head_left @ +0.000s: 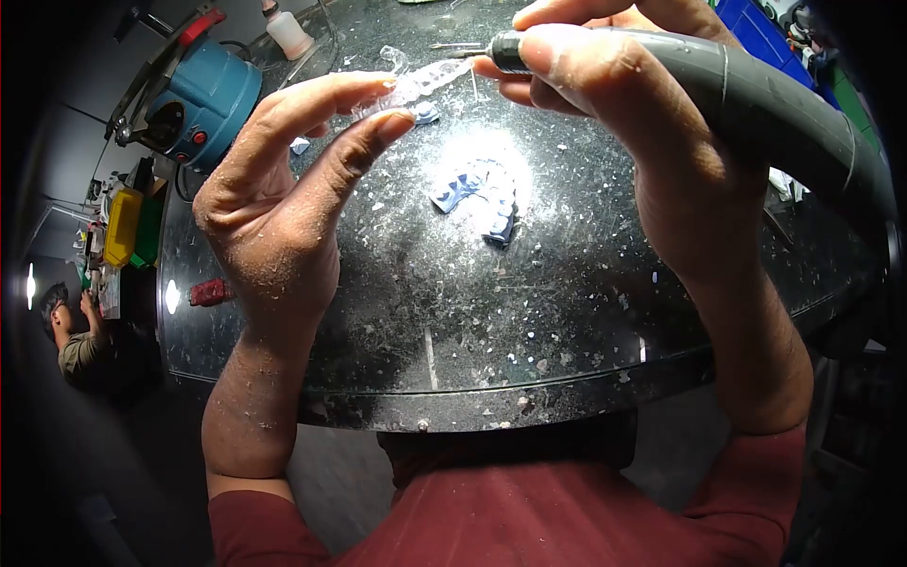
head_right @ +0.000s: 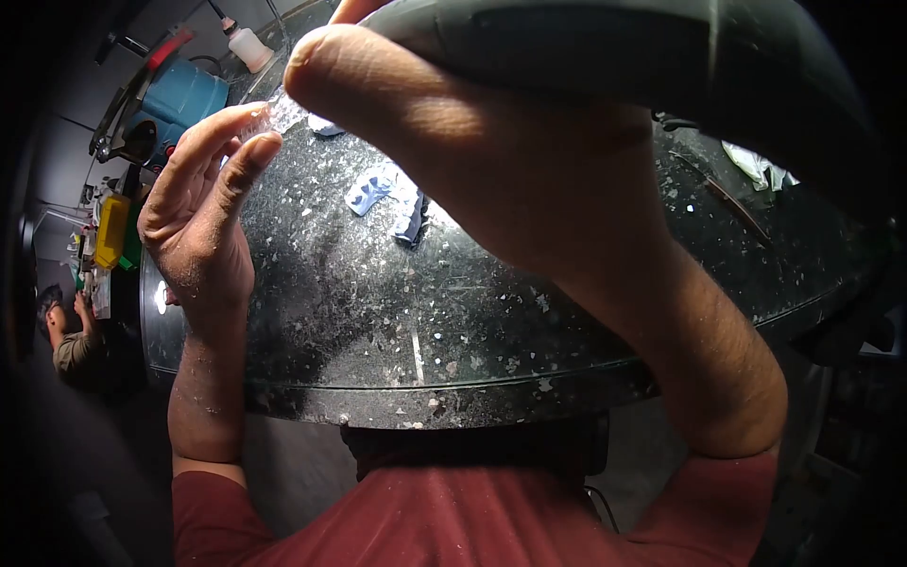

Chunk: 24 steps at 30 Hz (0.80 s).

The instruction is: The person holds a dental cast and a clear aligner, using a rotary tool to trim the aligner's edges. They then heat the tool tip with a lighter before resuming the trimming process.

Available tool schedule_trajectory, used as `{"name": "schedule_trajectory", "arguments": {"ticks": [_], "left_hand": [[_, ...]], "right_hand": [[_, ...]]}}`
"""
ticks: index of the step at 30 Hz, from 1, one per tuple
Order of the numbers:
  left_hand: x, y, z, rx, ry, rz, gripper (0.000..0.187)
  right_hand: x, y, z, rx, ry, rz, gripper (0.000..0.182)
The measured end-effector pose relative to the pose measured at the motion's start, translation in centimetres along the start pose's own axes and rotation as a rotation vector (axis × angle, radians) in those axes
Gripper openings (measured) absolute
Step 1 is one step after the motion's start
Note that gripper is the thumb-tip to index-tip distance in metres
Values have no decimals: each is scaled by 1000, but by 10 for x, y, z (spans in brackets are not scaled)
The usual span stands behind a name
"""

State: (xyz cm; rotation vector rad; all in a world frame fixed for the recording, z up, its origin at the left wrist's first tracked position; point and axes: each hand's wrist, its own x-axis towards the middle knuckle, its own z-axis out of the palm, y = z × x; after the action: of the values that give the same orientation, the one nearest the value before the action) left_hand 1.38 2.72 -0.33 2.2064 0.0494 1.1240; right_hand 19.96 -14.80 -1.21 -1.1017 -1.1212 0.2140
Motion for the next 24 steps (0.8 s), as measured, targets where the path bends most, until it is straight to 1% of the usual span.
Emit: {"name": "schedule_trajectory", "arguments": {"ticks": [7,10,12,16,24], "left_hand": [[2,3,4,-50,-1,42,25],[3,6,4,4,-13,77,25],[3,7,3,94,-35,140,25],[2,6,3,110,-38,148,26],[2,8,4,87,-43,101,26]], "right_hand": [[3,3,5,29,-2,-13,40],[2,3,4,42,-2,-20,40],[1,2,8,51,-4,-23,39],[1,2,10,67,-7,-34,38],[2,3,15,102,-13,-53,36]]}}
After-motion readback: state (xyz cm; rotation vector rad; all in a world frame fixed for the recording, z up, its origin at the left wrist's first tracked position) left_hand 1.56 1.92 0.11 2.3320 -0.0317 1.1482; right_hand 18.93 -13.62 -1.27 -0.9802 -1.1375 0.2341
